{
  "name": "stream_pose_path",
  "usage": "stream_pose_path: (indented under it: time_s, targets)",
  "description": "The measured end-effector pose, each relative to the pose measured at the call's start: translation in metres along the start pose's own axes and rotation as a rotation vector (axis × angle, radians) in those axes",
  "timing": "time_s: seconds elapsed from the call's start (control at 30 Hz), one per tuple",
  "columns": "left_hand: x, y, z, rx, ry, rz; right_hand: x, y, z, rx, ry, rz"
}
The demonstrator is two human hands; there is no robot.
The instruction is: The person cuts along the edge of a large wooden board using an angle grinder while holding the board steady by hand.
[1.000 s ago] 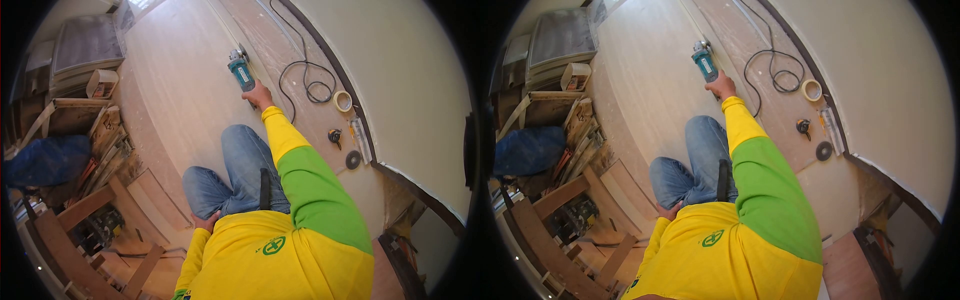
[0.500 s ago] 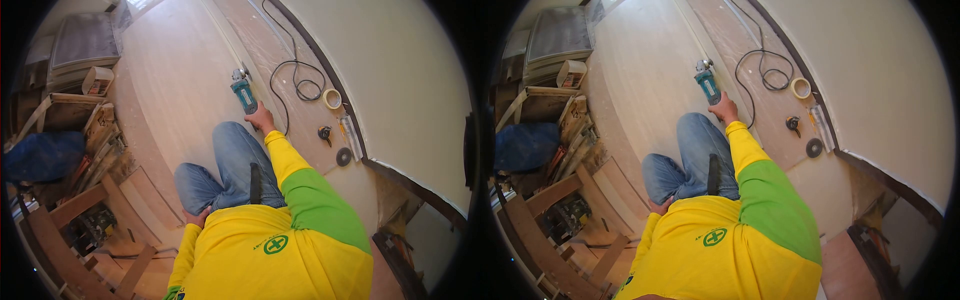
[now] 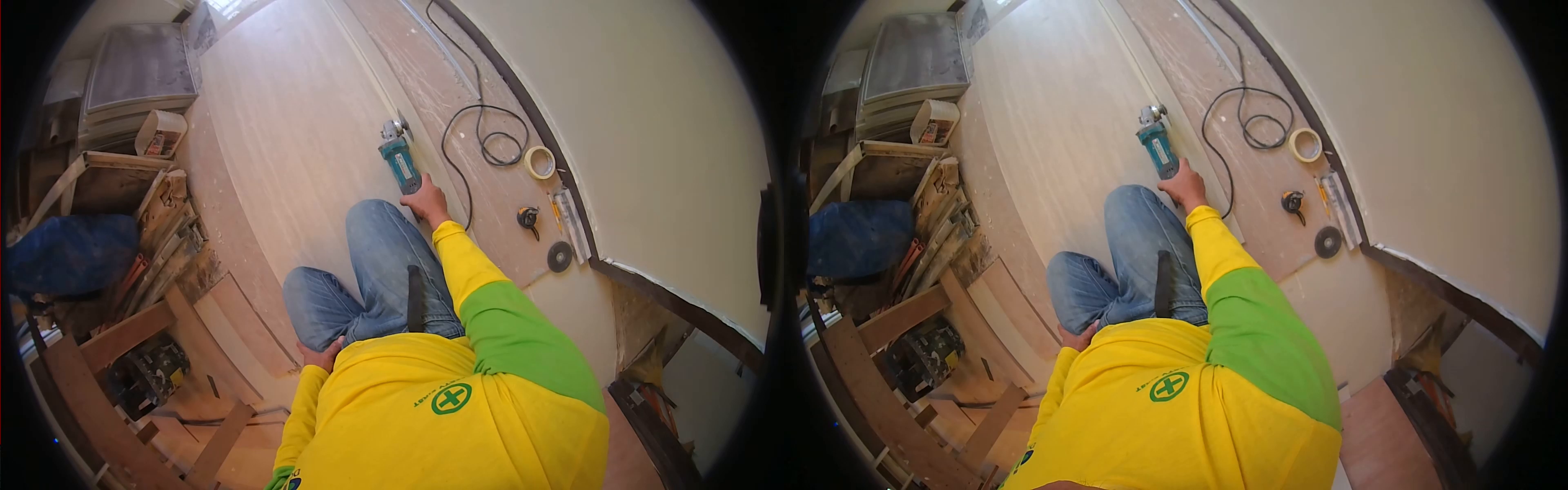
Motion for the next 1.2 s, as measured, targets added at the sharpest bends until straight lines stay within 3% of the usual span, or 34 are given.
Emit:
stream_pose_path:
  time_s: [0.6, 1.2]
  targets:
    - [0.003, 0.000, 0.002, -0.013, 0.010, 0.022, -0.089, -0.056, 0.006, -0.048, 0.010, 0.044]
    - [-0.004, -0.002, -0.003, 0.058, 0.004, -0.043, -0.008, -0.004, 0.000, -0.011, 0.011, 0.021]
Point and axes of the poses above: each hand's wrist, its own x-axis away from the middle knuckle, its own z-axis out of the back of the hand, y = z × x, the point moved 8 cm from there along -x, towards the middle knuckle, and after that the axes turned 10 degrees about z, right-handed, at the moved point
